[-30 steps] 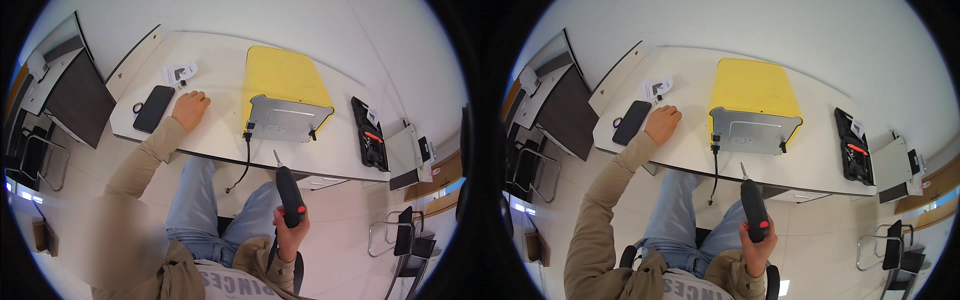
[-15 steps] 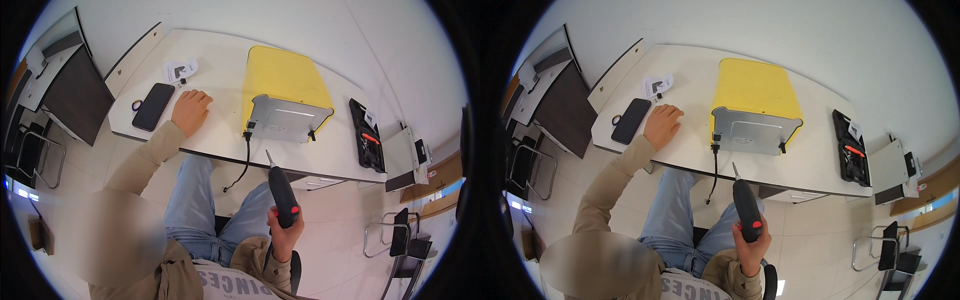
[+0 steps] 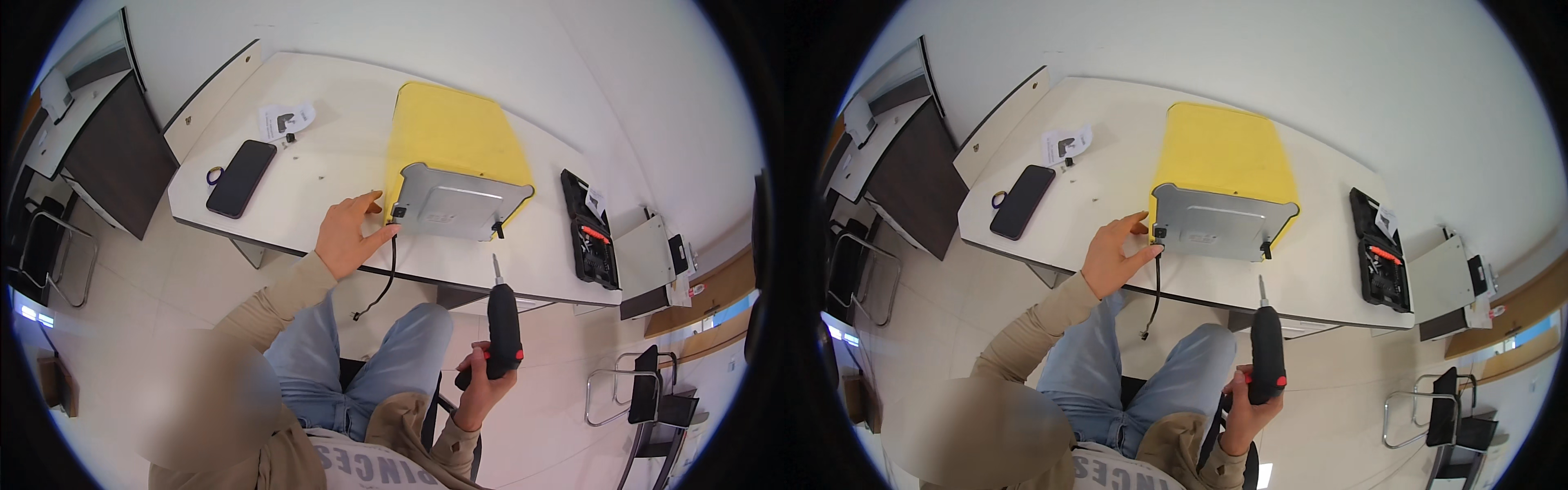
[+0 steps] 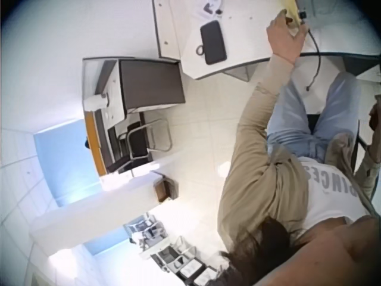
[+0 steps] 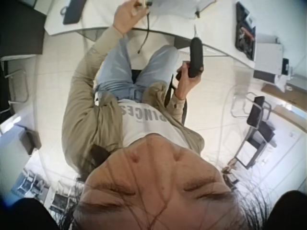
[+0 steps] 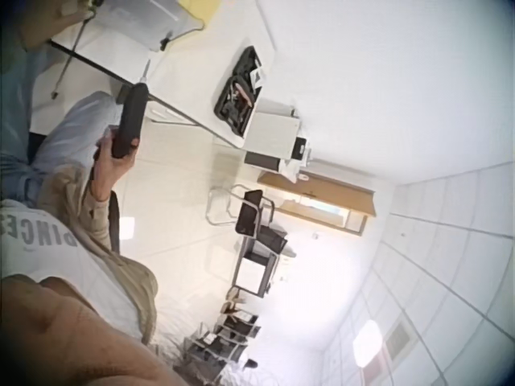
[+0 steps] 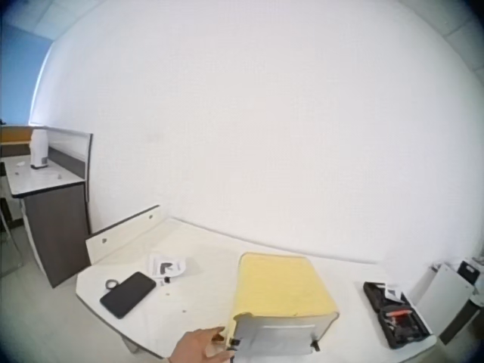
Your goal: The person uses a cordless screwdriver to fasten screws into the back panel of a yellow electronic device. They repeatedly pick up screws, align them with the screwdriver, and drive them into the device while seated at a white desk.
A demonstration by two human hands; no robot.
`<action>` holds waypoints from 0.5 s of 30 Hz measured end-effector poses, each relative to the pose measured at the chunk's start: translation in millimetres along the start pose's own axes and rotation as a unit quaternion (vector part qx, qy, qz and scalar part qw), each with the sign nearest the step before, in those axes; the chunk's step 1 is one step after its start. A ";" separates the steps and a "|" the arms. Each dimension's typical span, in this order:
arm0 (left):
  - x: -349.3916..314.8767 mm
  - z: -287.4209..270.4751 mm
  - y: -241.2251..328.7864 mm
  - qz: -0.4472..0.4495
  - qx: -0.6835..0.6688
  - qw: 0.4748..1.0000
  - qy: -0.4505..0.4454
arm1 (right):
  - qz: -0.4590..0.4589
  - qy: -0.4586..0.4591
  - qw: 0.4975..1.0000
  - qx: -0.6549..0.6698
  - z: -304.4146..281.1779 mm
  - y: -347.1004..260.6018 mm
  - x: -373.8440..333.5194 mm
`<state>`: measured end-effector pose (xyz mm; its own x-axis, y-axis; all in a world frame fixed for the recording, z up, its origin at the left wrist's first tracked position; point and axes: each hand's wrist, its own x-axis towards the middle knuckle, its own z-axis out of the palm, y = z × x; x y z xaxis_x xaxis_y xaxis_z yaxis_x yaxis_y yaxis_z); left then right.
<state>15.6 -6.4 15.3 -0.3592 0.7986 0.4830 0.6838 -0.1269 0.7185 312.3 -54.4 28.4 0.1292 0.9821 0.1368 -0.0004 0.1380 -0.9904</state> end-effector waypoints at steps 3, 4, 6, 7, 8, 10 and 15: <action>1.3 7.3 -4.7 0.009 0.008 1.000 0.010 | -0.015 0.015 1.000 0.012 -8.4 -3.4 13.6; 0.7 7.9 -6.2 0.012 0.012 1.000 0.013 | -0.013 0.023 0.999 0.030 -8.3 -6.3 16.5; -0.7 8.3 -6.2 0.014 0.005 1.000 0.023 | -0.009 0.027 0.998 0.055 -5.6 -9.5 18.8; -2.7 8.5 -6.5 0.013 0.002 1.000 0.026 | -0.002 0.021 0.998 0.065 -3.7 -9.3 17.1; -3.6 8.2 -6.0 0.016 -0.004 1.000 0.022 | 0.006 0.014 0.997 0.074 -0.9 -9.5 14.6; -3.7 5.4 -3.4 0.023 -0.015 0.999 0.016 | 0.033 -0.054 0.996 0.064 5.5 -5.8 4.8; -7.0 0.6 -7.9 0.088 0.024 0.996 -0.013 | 0.067 -0.166 0.982 0.059 34.6 12.0 -19.3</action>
<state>13.0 -10.6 6.0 -0.2147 0.7815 0.5858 0.7646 -0.2388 0.5987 275.5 -67.3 14.5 -0.2094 0.9776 0.0225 -0.1127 -0.0012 -0.9936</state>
